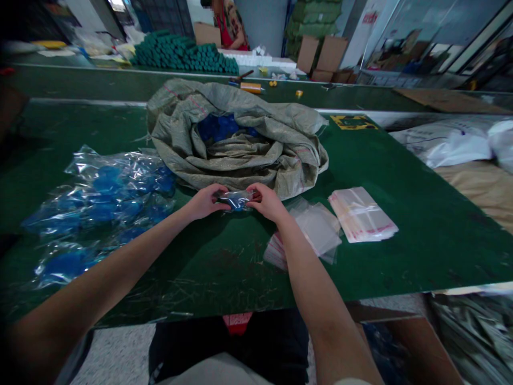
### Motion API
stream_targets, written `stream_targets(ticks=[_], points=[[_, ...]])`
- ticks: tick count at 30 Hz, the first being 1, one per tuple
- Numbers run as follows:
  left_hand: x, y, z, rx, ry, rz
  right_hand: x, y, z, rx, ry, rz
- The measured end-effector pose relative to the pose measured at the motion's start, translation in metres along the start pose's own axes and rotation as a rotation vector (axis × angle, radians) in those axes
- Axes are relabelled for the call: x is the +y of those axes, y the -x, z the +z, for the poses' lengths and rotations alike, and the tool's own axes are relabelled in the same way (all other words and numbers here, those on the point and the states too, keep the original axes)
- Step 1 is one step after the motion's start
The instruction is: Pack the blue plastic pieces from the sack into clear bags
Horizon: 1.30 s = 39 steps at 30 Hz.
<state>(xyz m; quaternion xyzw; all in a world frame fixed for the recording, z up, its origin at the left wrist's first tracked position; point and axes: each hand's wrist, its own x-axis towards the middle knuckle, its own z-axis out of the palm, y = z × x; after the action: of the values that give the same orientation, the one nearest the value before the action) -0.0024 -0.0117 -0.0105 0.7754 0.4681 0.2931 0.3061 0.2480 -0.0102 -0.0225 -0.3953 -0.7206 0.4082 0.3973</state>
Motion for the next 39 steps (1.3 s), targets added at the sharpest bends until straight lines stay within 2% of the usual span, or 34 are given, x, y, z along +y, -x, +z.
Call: stream_targets(ticks=[4,6,10,13,15,17,21,23,25,27,30,33,35,37,39], points=[[0.002,0.004,0.0,-0.039,0.006,-0.001,-0.008,0.002,0.001,-0.014,0.005,-0.019],[0.007,0.01,-0.003,-0.032,-0.052,-0.025,-0.016,0.003,0.002,0.035,0.036,-0.037],[0.027,0.037,-0.018,0.046,-0.275,-0.094,-0.037,0.002,0.003,0.274,0.023,-0.046],[0.044,0.07,-0.033,0.193,-0.555,-0.123,-0.052,-0.002,-0.003,0.442,-0.172,-0.074],[0.049,0.093,-0.04,0.257,-0.759,-0.206,-0.06,-0.005,-0.013,0.539,-0.322,-0.121],[0.049,0.113,-0.044,0.215,-0.911,-0.296,-0.069,-0.007,-0.024,0.611,-0.416,-0.177],[0.051,0.136,-0.046,-0.019,-1.034,-0.361,-0.094,-0.003,-0.048,0.705,-0.478,-0.212],[0.061,0.137,-0.045,-0.037,-1.063,-0.368,-0.107,0.001,-0.059,0.74,-0.493,-0.202],[0.076,0.132,-0.042,0.01,-1.075,-0.352,-0.113,0.007,-0.069,0.763,-0.453,-0.195],[0.09,0.123,-0.035,0.017,-1.024,-0.294,-0.109,0.015,-0.079,0.733,-0.291,-0.143],[0.097,0.109,-0.021,-0.122,-0.897,-0.162,-0.087,0.033,-0.093,0.539,0.222,0.085],[0.086,0.097,-0.009,-0.22,-0.865,0.012,-0.064,0.061,-0.1,0.287,0.857,0.357],[0.075,0.089,-0.006,-0.264,-0.845,0.095,-0.052,0.083,-0.1,0.155,1.125,0.51],[0.068,0.08,-0.009,-0.319,-0.806,0.063,-0.044,0.103,-0.099,0.084,1.259,0.545],[0.065,0.067,-0.013,-0.311,-0.788,-0.05,-0.037,0.118,-0.098,0.043,1.285,0.507]])
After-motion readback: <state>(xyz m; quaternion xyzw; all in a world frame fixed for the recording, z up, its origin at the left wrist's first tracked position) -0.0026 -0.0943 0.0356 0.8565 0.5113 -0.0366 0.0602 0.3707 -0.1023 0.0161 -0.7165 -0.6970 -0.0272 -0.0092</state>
